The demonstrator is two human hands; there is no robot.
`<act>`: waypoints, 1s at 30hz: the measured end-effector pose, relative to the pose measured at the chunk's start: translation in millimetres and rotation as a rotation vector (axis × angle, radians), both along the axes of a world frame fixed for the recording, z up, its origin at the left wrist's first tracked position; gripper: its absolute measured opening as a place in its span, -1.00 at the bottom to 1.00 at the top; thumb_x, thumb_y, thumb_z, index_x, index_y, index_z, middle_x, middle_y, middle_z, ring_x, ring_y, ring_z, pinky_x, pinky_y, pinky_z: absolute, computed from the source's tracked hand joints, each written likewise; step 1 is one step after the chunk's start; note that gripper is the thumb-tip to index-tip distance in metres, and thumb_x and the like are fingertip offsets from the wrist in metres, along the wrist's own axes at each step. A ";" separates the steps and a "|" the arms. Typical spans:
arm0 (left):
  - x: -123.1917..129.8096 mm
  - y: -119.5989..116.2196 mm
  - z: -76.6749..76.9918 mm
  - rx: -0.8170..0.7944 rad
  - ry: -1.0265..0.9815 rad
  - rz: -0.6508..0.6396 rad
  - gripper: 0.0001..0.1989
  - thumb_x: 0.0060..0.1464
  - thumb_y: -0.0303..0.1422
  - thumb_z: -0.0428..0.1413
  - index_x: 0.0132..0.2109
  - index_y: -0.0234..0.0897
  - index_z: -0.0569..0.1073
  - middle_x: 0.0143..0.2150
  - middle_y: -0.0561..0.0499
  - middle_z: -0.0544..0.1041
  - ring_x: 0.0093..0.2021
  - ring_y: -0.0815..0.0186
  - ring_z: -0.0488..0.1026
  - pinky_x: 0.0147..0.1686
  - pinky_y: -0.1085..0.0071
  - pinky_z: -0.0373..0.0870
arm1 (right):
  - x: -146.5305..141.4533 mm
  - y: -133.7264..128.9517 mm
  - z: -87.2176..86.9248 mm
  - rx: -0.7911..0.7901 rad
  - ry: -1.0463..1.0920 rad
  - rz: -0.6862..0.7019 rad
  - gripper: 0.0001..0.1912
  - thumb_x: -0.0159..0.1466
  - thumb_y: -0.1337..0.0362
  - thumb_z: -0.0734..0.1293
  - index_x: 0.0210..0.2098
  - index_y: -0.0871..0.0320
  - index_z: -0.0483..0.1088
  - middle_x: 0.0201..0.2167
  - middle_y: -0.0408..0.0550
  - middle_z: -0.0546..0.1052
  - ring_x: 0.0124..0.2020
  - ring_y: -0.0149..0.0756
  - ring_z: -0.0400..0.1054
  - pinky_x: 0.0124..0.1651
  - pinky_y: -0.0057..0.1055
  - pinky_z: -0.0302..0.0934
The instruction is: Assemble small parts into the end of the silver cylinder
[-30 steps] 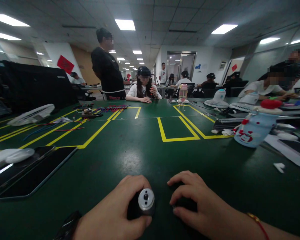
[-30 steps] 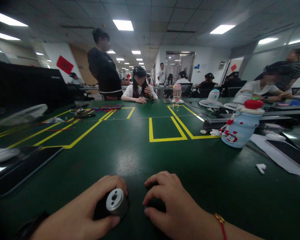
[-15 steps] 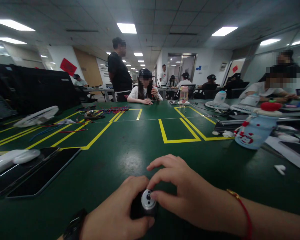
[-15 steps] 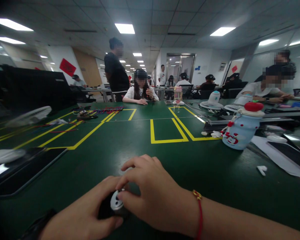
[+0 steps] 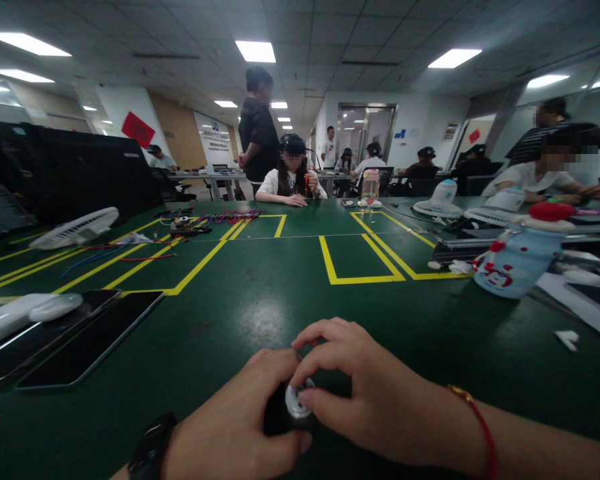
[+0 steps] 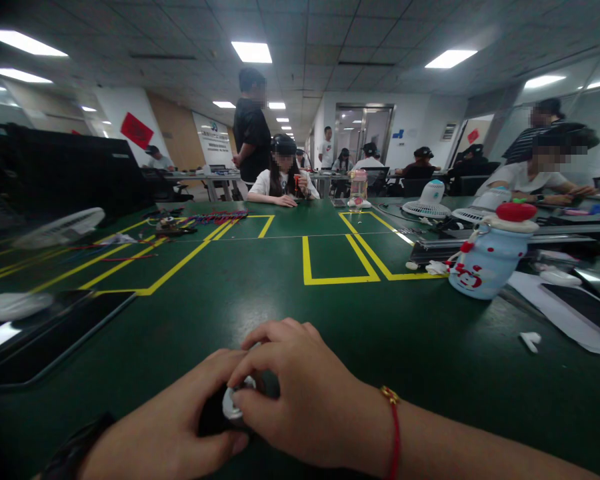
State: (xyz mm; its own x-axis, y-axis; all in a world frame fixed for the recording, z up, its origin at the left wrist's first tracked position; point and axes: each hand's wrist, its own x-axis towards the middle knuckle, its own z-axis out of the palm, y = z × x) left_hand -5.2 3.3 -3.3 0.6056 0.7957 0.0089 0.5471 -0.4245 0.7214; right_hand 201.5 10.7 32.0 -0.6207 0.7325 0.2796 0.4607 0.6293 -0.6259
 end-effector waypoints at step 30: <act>-4.8 4.2 2.5 -0.021 0.043 0.031 -0.74 -0.04 -0.33 0.27 -0.17 -0.18 0.43 -0.12 0.03 0.49 -0.05 0.13 0.40 -0.03 0.20 0.30 | -2.9 -3.4 -6.3 -0.021 0.084 -0.047 -0.85 0.18 0.40 0.38 -0.29 0.05 0.55 -0.03 -0.14 0.51 -0.03 -0.27 0.36 0.06 -0.28 0.17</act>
